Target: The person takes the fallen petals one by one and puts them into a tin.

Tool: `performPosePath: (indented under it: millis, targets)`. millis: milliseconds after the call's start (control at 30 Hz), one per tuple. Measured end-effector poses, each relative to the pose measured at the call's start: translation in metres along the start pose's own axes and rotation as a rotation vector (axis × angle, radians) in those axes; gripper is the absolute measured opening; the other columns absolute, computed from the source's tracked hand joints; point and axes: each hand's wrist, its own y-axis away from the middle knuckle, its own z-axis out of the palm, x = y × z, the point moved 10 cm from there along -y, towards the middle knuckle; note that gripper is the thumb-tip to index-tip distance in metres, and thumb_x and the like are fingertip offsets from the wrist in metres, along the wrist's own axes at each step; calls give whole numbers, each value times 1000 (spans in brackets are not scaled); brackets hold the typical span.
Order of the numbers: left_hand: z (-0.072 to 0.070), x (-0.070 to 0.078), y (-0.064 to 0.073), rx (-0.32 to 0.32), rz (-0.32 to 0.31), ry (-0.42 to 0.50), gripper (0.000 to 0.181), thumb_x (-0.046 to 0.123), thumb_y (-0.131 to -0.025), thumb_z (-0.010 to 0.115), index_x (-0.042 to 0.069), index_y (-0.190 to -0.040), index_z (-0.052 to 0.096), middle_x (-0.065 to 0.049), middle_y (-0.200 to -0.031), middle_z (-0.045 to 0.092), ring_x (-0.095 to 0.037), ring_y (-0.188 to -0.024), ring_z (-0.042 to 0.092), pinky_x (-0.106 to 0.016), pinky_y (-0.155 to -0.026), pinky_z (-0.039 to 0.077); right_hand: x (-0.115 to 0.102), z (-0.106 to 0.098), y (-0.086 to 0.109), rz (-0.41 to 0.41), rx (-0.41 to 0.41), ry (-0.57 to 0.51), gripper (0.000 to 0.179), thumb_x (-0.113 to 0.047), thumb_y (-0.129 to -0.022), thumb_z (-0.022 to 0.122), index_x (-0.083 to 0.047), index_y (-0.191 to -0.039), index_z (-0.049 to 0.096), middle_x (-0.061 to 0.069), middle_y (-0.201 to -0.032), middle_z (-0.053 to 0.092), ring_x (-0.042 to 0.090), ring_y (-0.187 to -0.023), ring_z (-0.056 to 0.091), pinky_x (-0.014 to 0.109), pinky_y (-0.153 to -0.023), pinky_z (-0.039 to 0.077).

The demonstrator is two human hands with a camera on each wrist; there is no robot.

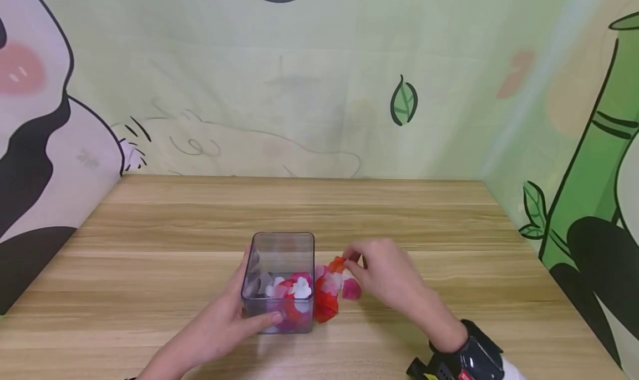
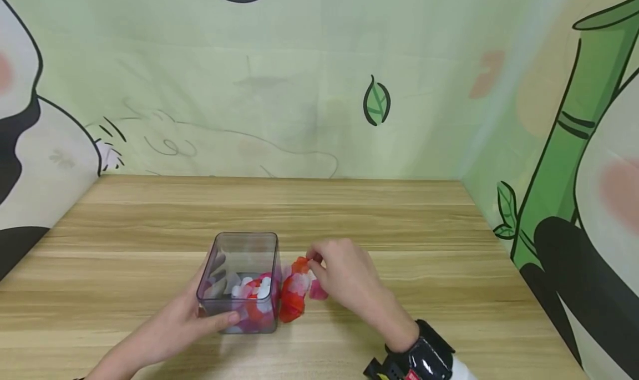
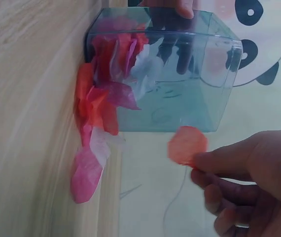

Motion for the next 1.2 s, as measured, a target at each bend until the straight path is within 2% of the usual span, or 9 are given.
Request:
performPosePath:
  millis: [300,500,767,900,1100,1200]
  targets:
    - [0,-1,0,-9,3,11,119,31,-88,84,28,-165,-7,-19,-168,17,-45,-146,32,-61,-112,32,-26,-32,9,-169,291,-87,11,-8,-84,86,-11,-93,80,-7,-81,70,6,-63,52,21,-51,44]
    - [0,-2,0,-8,-10,10,119,33,-89,83,30,-165,-7,-18,-168,16,-45,-147,29,-62,-112,31,-40,-41,16,-281,396,-177,13,-4,-85,84,-10,-95,79,-6,-86,71,9,-69,55,19,-53,44]
    - [1,-1,0,-14,-9,24,118,32,-89,83,32,-165,-7,-17,-168,16,-45,-146,31,-63,-111,33,-58,-37,21,-393,401,-259,18,1,-83,84,-8,-97,79,-2,-94,73,7,-71,57,13,-57,46]
    - [1,1,0,-13,3,32,117,31,-89,83,33,-165,-7,-18,-168,19,-46,-145,34,-63,-110,35,-64,-34,23,-436,389,-253,20,3,-81,85,-7,-97,78,-1,-94,73,8,-75,63,13,-63,52]
    - [1,1,1,-19,7,46,117,29,-89,83,33,-165,-6,-17,-167,21,-44,-143,38,-61,-110,37,-69,-25,21,-450,330,-234,21,0,-82,85,-7,-101,79,0,-97,73,12,-85,68,20,-69,59]
    - [1,2,1,-15,13,38,117,31,-89,83,31,-165,-6,-16,-168,19,-43,-144,36,-60,-112,35,-69,-22,21,-450,321,-224,23,-1,-82,86,-6,-104,79,1,-98,73,14,-86,70,20,-70,59]
